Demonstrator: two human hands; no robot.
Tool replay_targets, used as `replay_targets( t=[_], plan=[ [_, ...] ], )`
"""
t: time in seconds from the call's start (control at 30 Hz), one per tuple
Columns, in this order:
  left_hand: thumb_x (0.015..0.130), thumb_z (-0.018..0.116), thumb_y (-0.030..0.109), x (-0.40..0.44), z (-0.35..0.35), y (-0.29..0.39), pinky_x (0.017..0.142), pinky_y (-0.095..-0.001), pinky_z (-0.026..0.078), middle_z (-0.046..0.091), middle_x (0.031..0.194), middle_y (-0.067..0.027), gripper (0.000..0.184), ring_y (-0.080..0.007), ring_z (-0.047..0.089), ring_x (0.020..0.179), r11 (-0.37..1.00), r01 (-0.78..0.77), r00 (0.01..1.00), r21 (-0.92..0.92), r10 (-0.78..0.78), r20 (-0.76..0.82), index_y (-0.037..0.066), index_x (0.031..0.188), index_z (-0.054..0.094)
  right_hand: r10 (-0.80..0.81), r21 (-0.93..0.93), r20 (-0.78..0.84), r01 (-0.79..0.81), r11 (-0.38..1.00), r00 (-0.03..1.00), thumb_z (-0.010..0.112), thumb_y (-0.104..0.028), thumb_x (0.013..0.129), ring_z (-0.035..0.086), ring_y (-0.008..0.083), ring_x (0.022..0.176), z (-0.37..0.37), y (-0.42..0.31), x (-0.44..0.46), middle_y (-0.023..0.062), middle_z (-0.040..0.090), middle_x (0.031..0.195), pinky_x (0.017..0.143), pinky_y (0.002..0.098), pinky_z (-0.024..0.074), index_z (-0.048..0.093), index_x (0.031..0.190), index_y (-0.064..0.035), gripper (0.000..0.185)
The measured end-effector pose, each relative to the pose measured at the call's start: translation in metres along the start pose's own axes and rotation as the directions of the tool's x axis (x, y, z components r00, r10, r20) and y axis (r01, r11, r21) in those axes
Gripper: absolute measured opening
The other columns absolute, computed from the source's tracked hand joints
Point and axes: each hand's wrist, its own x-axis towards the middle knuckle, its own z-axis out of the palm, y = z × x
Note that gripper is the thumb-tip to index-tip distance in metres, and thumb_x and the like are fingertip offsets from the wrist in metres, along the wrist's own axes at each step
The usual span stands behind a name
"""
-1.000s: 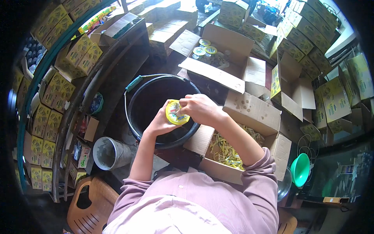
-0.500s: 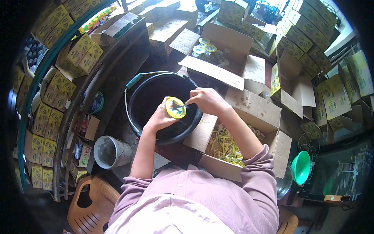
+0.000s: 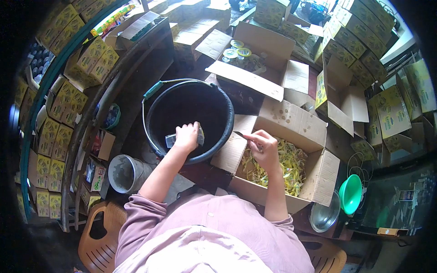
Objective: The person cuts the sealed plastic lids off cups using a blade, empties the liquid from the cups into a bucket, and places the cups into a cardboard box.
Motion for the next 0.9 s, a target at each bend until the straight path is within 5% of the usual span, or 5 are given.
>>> replay_targets(
  t=[0.37,0.47,0.5,0.9],
  plan=[
    [0.076,0.056,0.017,0.001,0.003,0.012,0.074,-0.0425,0.038,0.062,0.092,-0.0075,0.029,-0.0239,0.059,0.088,0.964,0.000,0.983,0.267,-0.049,0.179,0.010,0.104,0.052,0.161,-0.122,-0.237,-0.193,0.974,0.958,0.059,0.010,0.069,0.052,0.0111,0.060,-0.023,-0.006,-0.069,0.0054,0.058,0.072,0.054,0.0226,0.0411,0.067,0.091,-0.0076,0.030],
    [0.076,0.056,0.017,0.003,0.006,0.010,0.074,-0.0427,0.038,0.062,0.092,-0.0075,0.029,-0.0237,0.059,0.088,0.951,-0.002,0.981,0.308,-0.057,0.185,0.010,0.104,0.052,0.205,-0.120,-0.268,-0.244,0.962,0.941,0.059,0.011,0.067,0.050,0.0103,0.060,-0.028,-0.005,-0.090,0.0048,0.058,0.071,0.054,0.0218,0.0410,0.067,0.092,-0.0075,0.031],
    [0.066,0.069,0.025,0.006,0.007,0.009,0.071,-0.0414,0.037,0.061,0.096,-0.0075,0.049,-0.0230,0.058,0.090,0.956,0.004,0.975,0.294,-0.069,0.212,0.008,0.108,0.050,0.212,-0.123,-0.272,-0.252,0.960,0.939,0.060,0.011,0.067,0.050,0.0102,0.060,-0.032,-0.004,-0.097,0.0048,0.058,0.071,0.054,0.0217,0.0410,0.067,0.092,-0.0075,0.031],
    [0.079,0.054,0.018,0.008,0.007,0.008,0.073,-0.0433,0.033,0.063,0.095,-0.0057,0.023,-0.0227,0.058,0.089,0.858,0.067,0.981,0.510,-0.150,0.124,0.012,0.101,0.059,0.267,-0.156,-0.370,-0.343,0.926,0.890,0.059,0.010,0.069,0.050,0.0108,0.058,-0.090,-0.004,-0.157,0.0052,0.056,0.069,0.053,0.0222,0.0413,0.067,0.091,-0.0068,0.029]
  ],
)
